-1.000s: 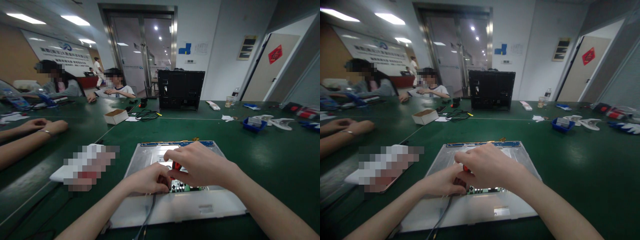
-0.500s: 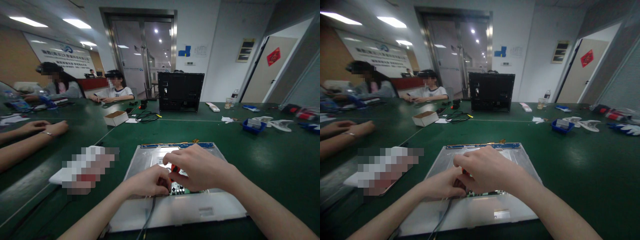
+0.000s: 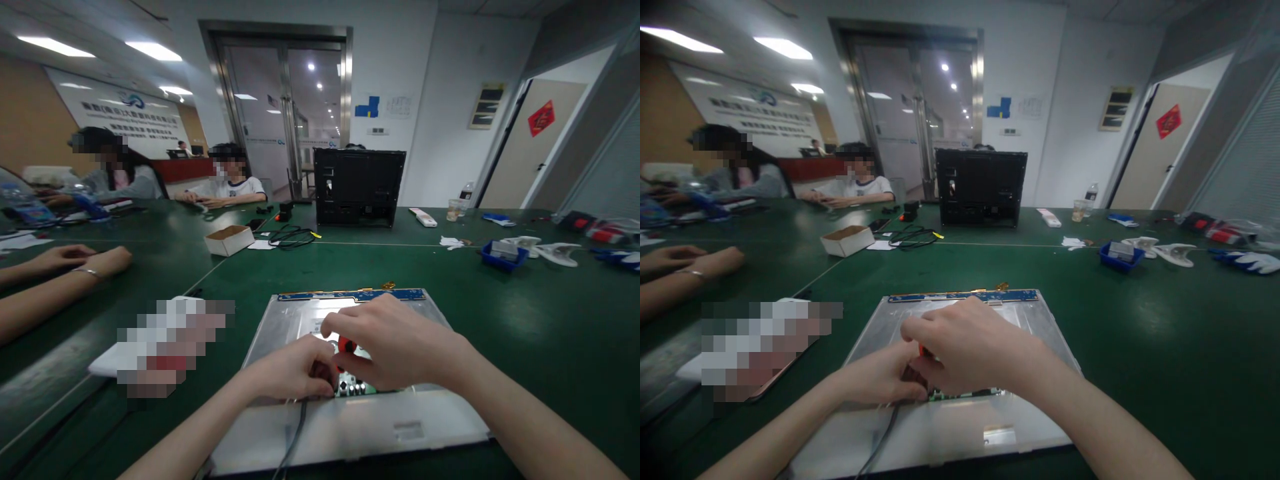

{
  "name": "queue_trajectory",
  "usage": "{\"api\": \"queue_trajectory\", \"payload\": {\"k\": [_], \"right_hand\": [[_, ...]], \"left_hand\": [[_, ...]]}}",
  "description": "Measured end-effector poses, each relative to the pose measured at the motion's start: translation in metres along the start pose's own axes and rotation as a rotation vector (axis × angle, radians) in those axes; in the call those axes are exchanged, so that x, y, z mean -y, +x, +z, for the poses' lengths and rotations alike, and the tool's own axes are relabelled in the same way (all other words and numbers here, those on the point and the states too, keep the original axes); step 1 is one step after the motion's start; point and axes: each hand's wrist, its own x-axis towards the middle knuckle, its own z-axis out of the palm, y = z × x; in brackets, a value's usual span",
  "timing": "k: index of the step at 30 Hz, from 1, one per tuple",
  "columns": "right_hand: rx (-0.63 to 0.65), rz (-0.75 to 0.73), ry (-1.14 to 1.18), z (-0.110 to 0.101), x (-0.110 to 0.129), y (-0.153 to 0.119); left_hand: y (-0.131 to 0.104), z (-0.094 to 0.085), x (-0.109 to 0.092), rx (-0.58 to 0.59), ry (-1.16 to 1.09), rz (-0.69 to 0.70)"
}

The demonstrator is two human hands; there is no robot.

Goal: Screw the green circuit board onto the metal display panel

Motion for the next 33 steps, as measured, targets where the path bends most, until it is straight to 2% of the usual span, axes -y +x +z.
{"api": "queue_trajectory", "payload": {"k": [3,10,17,24,33], "right_hand": [[0.022,0.018,-0.017,-0.0003,-0.0008,0.0010],[0.004,-0.056,0.007,-0.0015,0.0014,-0.0042],[0.014,0.022,-0.025,0.0014,0.0006,0.0025],[0.023,-0.047,0.012,-0.0015,0.0016,-0.0029],[0.011,0.011,-0.042,0.0007,-0.0005,0.0013]], "left_hand": [[0.0001,-0.0002,-0.0002,0.000,-0.005,0.018],[-0.0019,0.0014,-0.0019,-0.016,-0.007,0.001],[-0.0011,0.0040,0.0020,-0.029,-0.025,-0.008],[-0.0012,0.0015,0.0006,-0.012,0.029,-0.004],[-0.0016,0.0025,-0.0007,-0.035,-0.010,0.006]]}}
